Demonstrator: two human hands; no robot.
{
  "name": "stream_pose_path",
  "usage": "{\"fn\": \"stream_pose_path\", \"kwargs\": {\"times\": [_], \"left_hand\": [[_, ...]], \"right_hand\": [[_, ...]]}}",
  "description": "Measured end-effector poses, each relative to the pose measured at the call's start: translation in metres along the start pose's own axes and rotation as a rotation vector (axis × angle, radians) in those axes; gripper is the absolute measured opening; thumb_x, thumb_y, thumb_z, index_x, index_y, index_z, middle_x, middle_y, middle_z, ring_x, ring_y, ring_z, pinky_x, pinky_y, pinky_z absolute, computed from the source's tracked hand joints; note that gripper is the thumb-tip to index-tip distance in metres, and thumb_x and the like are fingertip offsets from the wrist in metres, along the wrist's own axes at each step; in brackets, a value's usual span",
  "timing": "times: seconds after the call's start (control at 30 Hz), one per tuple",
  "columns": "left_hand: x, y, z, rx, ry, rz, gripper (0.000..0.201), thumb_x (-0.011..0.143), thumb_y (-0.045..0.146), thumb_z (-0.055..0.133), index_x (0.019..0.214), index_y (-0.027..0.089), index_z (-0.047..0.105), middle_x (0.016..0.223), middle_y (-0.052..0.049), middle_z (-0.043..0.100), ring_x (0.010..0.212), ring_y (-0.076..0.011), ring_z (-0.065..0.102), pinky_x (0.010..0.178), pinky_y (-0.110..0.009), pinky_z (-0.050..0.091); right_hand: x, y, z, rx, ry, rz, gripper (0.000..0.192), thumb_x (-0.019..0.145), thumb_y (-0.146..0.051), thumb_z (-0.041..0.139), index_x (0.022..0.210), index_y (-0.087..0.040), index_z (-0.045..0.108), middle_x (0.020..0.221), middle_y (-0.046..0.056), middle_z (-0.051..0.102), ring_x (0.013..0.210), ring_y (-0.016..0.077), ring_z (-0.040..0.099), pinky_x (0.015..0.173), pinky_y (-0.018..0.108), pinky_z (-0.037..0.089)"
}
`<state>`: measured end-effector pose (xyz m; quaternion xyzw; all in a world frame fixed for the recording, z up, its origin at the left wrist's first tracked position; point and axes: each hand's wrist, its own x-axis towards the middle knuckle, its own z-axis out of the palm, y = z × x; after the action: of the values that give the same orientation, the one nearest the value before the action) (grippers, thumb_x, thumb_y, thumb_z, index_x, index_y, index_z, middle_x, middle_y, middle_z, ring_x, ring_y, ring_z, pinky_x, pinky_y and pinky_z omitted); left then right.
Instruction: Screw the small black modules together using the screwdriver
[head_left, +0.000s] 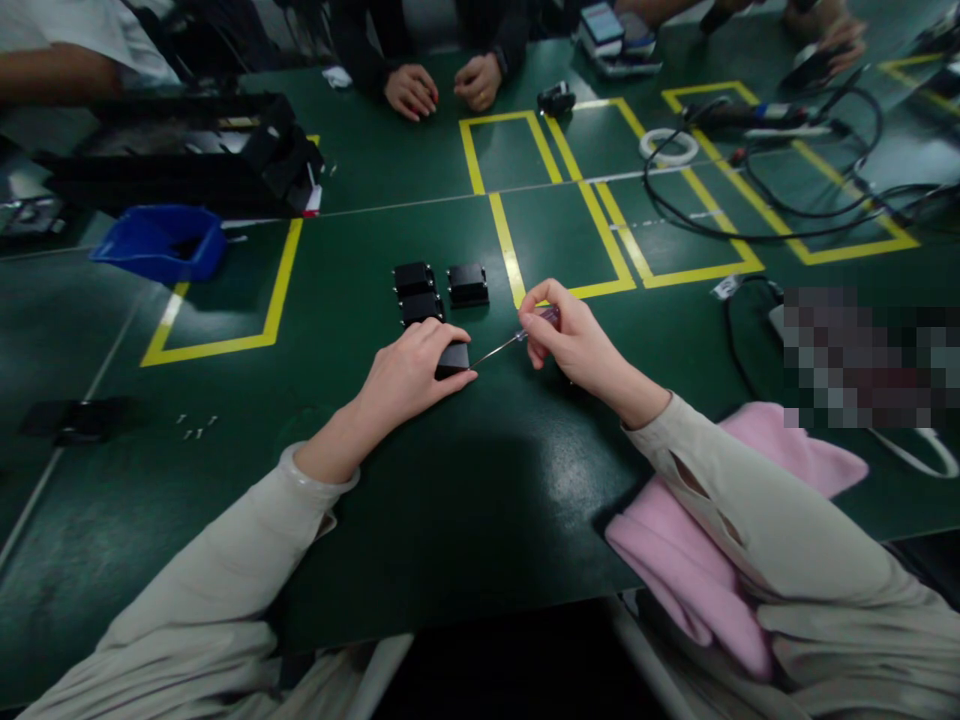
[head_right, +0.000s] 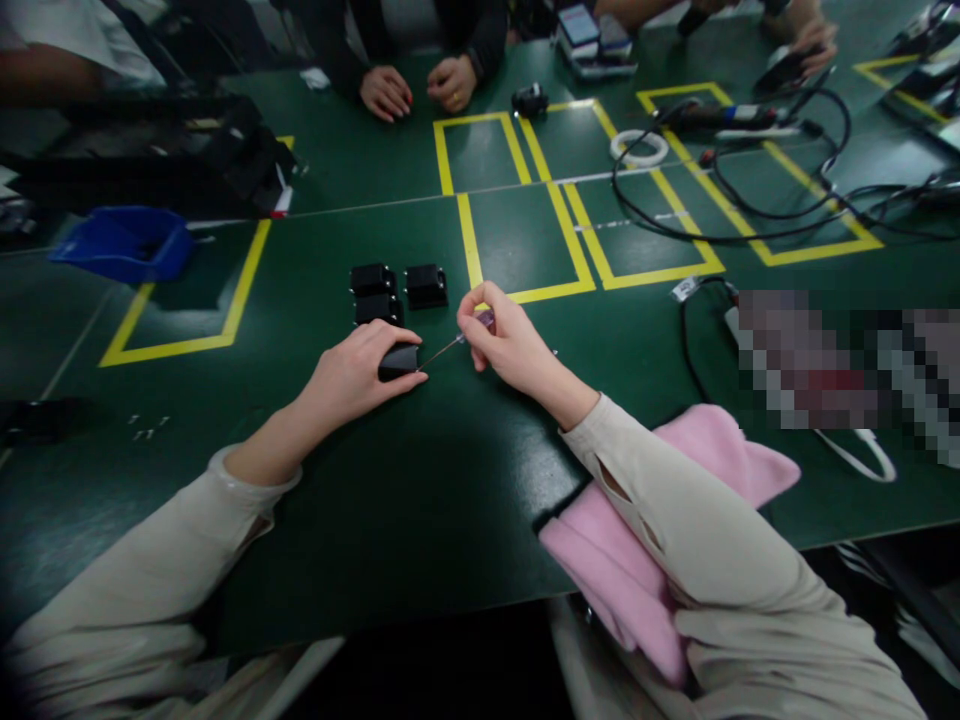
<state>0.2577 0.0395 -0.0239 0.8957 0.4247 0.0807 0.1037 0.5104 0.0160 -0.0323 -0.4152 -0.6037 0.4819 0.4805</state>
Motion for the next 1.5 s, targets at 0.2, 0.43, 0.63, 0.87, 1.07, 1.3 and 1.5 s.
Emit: {"fn": "stream_pose_path", "kwargs": {"times": [0.2, 0.43, 0.63, 0.87, 1.07, 1.3, 1.5], "left_hand": [[-0.0003, -0.0002, 0.0007, 0.001, 0.004, -0.005, 0.042, 0.097, 0.047, 0.069, 0.130, 0.022, 0.061, 0.128, -0.012, 0.069, 0.119, -0.0333, 0.066, 0.088, -0.044, 0.059], [-0.0001, -0.0002, 0.0013, 0.009, 0.006, -0.004, 0.042, 0.097, 0.047, 0.070, 0.130, 0.023, 0.061, 0.128, -0.012, 0.069, 0.120, -0.0330, 0.066, 0.089, -0.043, 0.059], [0.0001, -0.0015, 0.0016, 0.009, 0.004, -0.005, 0.042, 0.097, 0.048, 0.069, 0.130, 0.023, 0.061, 0.128, -0.012, 0.069, 0.119, -0.0333, 0.066, 0.088, -0.044, 0.059], [-0.0002, -0.0001, 0.0008, -0.008, 0.015, -0.002, 0.041, 0.097, 0.047, 0.070, 0.129, 0.023, 0.061, 0.128, -0.011, 0.069, 0.119, -0.0328, 0.066, 0.088, -0.043, 0.059], [0.0000, -0.0010, 0.0015, -0.001, 0.007, -0.003, 0.042, 0.097, 0.047, 0.070, 0.130, 0.022, 0.061, 0.128, -0.012, 0.069, 0.118, -0.0335, 0.066, 0.087, -0.044, 0.059], [0.0000, -0.0001, 0.0012, 0.006, 0.008, -0.004, 0.042, 0.097, 0.046, 0.071, 0.130, 0.022, 0.061, 0.128, -0.012, 0.069, 0.120, -0.0334, 0.066, 0.090, -0.044, 0.059], [0.0000, 0.0000, 0.0011, 0.008, 0.011, -0.001, 0.041, 0.097, 0.046, 0.070, 0.130, 0.023, 0.061, 0.128, -0.012, 0.069, 0.119, -0.0327, 0.066, 0.087, -0.042, 0.059]], "right_hand": [[0.0001, 0.0004, 0.0011, -0.009, -0.007, -0.005, 0.038, 0.103, -0.053, 0.066, 0.085, -0.023, 0.051, 0.049, -0.012, 0.043, 0.040, 0.0077, 0.051, 0.045, 0.022, 0.038], [0.0000, 0.0013, 0.0015, 0.020, 0.017, -0.006, 0.028, 0.102, -0.045, 0.069, 0.095, -0.024, 0.051, 0.052, -0.012, 0.050, 0.043, 0.0092, 0.053, 0.047, 0.022, 0.039], [-0.0005, 0.0019, 0.0011, -0.013, 0.000, -0.012, 0.037, 0.104, -0.054, 0.066, 0.089, -0.024, 0.051, 0.049, -0.013, 0.044, 0.041, 0.0091, 0.050, 0.046, 0.024, 0.038], [0.0000, 0.0010, 0.0014, -0.016, 0.012, -0.003, 0.037, 0.104, -0.054, 0.066, 0.088, -0.024, 0.052, 0.050, -0.012, 0.046, 0.042, 0.0090, 0.052, 0.048, 0.024, 0.039], [-0.0005, 0.0011, 0.0013, 0.005, 0.026, -0.009, 0.028, 0.103, -0.045, 0.067, 0.093, -0.024, 0.051, 0.051, -0.013, 0.048, 0.042, 0.0088, 0.054, 0.046, 0.023, 0.038], [-0.0005, 0.0007, 0.0009, -0.022, -0.002, -0.009, 0.032, 0.105, -0.047, 0.063, 0.087, -0.024, 0.051, 0.049, -0.013, 0.042, 0.041, 0.0085, 0.050, 0.045, 0.023, 0.036], [-0.0008, 0.0027, 0.0012, -0.014, 0.024, -0.014, 0.024, 0.104, -0.041, 0.066, 0.098, -0.025, 0.049, 0.055, -0.012, 0.051, 0.045, 0.0100, 0.055, 0.048, 0.023, 0.040]]}}
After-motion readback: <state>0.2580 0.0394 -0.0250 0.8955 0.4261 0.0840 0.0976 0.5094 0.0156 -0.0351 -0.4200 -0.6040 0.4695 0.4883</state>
